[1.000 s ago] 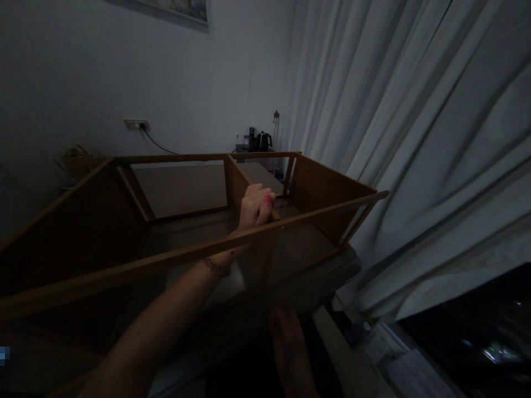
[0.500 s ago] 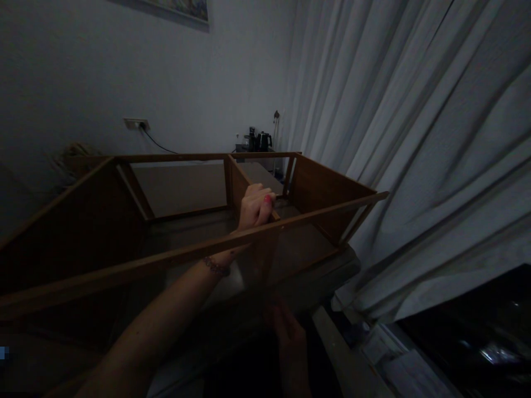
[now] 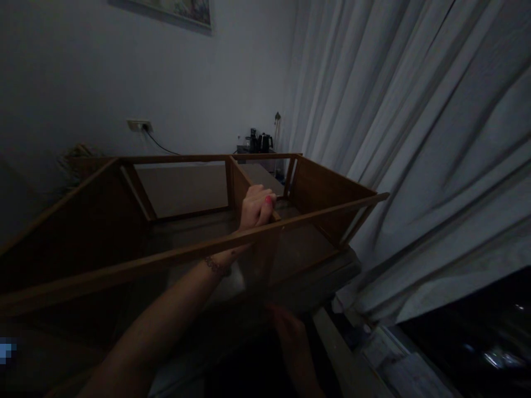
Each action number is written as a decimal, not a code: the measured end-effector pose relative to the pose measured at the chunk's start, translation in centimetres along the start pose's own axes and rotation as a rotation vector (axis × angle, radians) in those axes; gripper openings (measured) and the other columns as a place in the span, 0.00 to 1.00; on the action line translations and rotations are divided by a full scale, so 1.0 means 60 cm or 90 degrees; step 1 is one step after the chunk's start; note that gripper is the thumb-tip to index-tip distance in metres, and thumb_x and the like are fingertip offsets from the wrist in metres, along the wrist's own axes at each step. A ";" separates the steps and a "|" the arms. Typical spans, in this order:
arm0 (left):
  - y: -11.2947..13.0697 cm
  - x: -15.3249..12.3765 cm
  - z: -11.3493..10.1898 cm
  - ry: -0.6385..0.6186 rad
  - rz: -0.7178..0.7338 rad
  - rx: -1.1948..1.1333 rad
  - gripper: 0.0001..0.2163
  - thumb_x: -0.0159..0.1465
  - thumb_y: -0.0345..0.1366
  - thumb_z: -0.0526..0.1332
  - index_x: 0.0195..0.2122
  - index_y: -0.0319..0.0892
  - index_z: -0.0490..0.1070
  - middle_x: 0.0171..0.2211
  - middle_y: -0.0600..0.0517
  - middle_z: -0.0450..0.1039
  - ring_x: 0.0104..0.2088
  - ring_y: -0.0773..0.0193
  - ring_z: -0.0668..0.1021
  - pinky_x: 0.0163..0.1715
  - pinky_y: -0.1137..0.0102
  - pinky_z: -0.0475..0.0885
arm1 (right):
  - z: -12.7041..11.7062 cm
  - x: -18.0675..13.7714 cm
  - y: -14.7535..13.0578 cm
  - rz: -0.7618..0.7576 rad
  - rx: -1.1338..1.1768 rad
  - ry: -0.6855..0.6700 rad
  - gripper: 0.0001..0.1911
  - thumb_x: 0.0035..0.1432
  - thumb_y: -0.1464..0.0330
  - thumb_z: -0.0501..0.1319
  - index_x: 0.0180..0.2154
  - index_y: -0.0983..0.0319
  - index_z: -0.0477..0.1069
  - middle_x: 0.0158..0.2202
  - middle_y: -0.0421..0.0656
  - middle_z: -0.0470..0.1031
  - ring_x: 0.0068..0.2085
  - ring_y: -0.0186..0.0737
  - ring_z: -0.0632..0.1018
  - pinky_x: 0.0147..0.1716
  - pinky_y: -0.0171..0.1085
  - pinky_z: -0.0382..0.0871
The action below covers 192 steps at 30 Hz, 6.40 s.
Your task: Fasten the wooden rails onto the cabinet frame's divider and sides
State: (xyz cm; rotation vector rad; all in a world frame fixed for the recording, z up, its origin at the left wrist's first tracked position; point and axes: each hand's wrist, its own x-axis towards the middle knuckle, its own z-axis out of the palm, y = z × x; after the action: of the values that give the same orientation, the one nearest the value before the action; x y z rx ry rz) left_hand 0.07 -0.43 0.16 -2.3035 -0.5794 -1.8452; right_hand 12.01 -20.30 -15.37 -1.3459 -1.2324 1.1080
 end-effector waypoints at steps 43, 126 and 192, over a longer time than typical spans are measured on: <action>0.005 0.002 -0.002 0.005 0.004 -0.005 0.21 0.73 0.41 0.39 0.21 0.43 0.51 0.19 0.56 0.54 0.25 0.66 0.61 0.33 0.67 0.59 | 0.015 0.016 0.040 0.130 0.268 0.113 0.22 0.49 0.48 0.66 0.33 0.59 0.70 0.20 0.35 0.67 0.19 0.28 0.64 0.19 0.30 0.56; 0.001 0.002 0.000 0.011 0.016 0.013 0.21 0.73 0.41 0.38 0.22 0.43 0.52 0.19 0.55 0.55 0.25 0.65 0.62 0.32 0.67 0.59 | 0.015 0.029 0.045 0.181 0.463 0.106 0.27 0.40 0.49 0.71 0.37 0.59 0.72 0.31 0.41 0.77 0.29 0.36 0.77 0.29 0.33 0.71; 0.005 0.005 -0.002 0.003 0.026 0.019 0.21 0.72 0.40 0.38 0.21 0.44 0.51 0.19 0.55 0.53 0.25 0.64 0.61 0.32 0.66 0.59 | -0.007 0.005 -0.002 0.016 0.104 0.065 0.17 0.57 0.52 0.60 0.35 0.59 0.71 0.27 0.39 0.74 0.30 0.38 0.75 0.31 0.34 0.71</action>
State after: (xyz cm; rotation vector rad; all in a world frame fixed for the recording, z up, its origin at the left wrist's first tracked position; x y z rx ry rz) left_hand 0.14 -0.65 0.52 -2.2739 -0.5503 -1.8120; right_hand 12.43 -20.03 -15.21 -1.2809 -1.0317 1.1190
